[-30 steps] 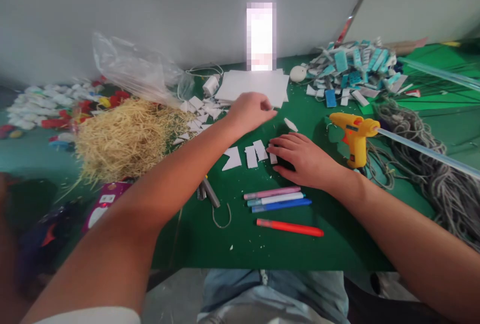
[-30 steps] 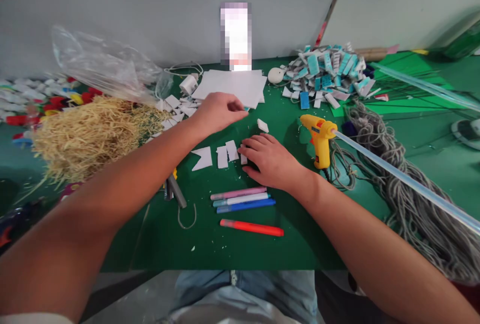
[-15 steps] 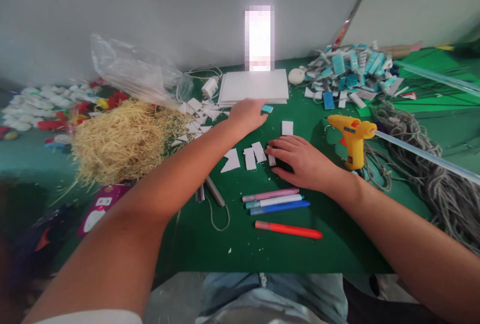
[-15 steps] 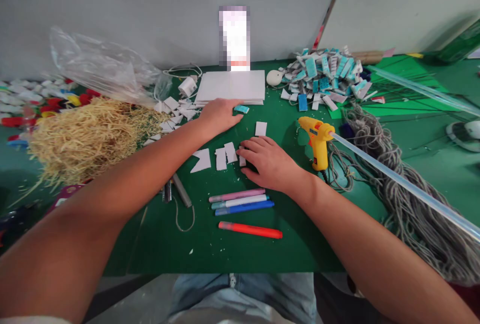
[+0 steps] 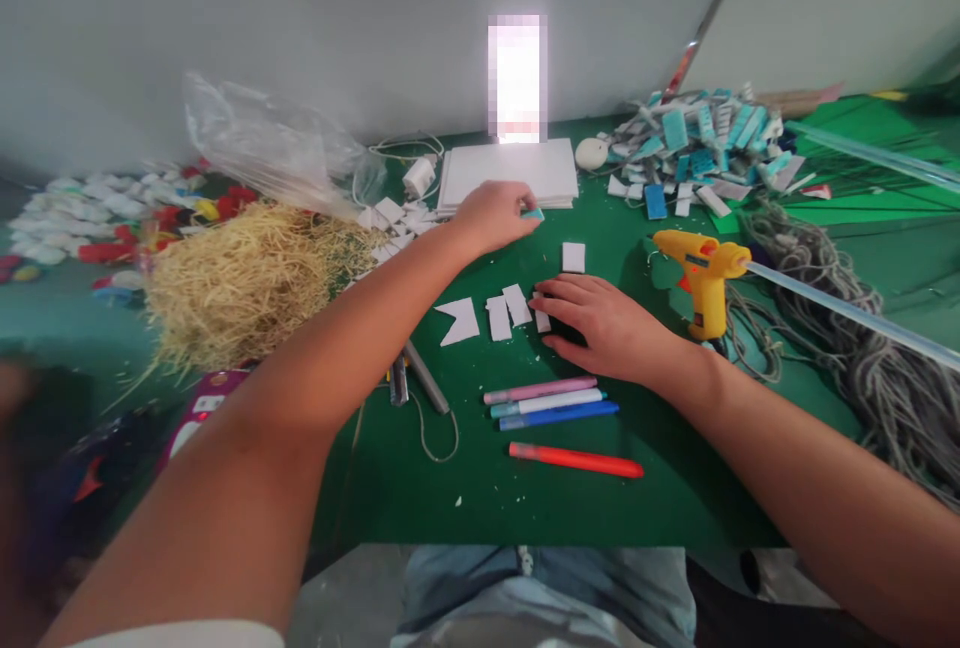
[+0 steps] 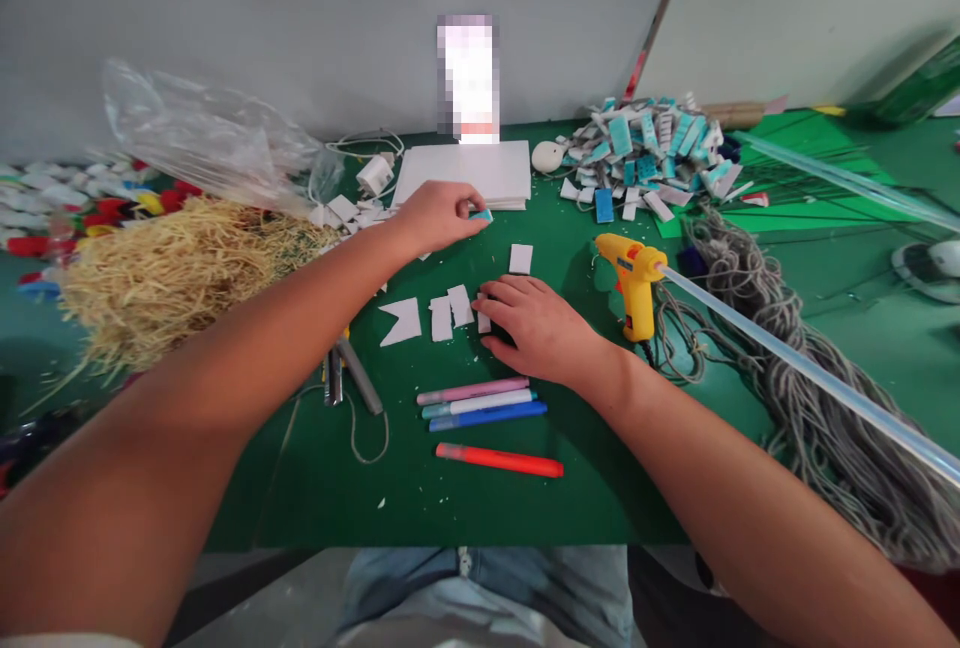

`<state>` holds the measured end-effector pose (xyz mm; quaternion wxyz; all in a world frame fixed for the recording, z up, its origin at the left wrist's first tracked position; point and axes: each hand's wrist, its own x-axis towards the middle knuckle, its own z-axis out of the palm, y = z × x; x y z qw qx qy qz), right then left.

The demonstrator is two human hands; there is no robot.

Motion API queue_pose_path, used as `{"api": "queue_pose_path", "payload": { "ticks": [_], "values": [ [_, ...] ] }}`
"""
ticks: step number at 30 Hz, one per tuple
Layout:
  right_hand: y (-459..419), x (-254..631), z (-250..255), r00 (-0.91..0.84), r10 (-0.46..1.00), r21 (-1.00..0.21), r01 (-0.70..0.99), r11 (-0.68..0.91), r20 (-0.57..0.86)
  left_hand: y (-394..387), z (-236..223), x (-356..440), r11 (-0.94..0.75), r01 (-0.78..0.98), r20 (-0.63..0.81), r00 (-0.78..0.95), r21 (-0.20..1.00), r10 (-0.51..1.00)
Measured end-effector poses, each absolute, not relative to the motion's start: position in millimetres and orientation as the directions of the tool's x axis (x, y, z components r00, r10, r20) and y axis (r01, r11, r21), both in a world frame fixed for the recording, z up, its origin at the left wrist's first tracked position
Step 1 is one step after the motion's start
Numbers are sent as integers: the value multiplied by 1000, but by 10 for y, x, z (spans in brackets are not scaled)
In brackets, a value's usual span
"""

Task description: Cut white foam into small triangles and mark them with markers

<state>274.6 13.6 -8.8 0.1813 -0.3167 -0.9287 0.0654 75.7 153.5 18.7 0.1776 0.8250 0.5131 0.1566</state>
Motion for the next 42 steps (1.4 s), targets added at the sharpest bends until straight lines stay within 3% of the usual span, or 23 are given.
{"api": "queue_pose_path", "payload": {
  "ticks": [2, 4, 7, 10, 13, 21, 24, 27, 32, 38, 42],
  "values": [
    [133, 2748, -100, -730, 618, -239, 570, 786, 291, 1471, 229, 694, -269, 672, 58, 319, 691, 946],
    [132, 2755, -110, -727, 626, -241, 579, 779, 282, 1384, 278, 618, -77, 473, -50, 250, 878, 967],
    [132, 2765, -116, -724, 632, -240, 584, 775, 277, 1204, 351, 496, 159, 213, -208, 232, 964, 950],
    [131, 2764, -115, -727, 624, -224, 582, 782, 288, 957, 403, 383, 218, 115, -239, 218, 969, 946],
    [129, 2749, -119, -719, 627, -213, 590, 779, 301, 680, 418, 289, 137, 136, -163, 198, 981, 967],
    [107, 2704, -137, -666, 671, -185, 652, 736, 324, 218, 313, 72, -89, 522, -6, 178, 848, 984],
    [102, 2707, -131, -659, 665, -162, 656, 737, 351, 159, 297, 14, -88, 551, -56, 239, 830, 969],
    [101, 2704, -114, -673, 652, -214, 620, 755, 348, 152, 307, -19, -44, 538, -126, 276, 842, 953],
    [96, 2673, -99, -753, 576, -284, 504, 816, 317, 210, 296, -80, -159, 605, -52, 316, 780, 947],
    [104, 2692, -100, -749, 579, -237, 528, 815, 321, 206, 222, -67, -29, 542, -146, 276, 840, 950],
    [113, 2709, -91, -737, 571, -223, 526, 820, 361, 185, 197, 96, -105, 561, -85, 303, 821, 949]
  ]
}}
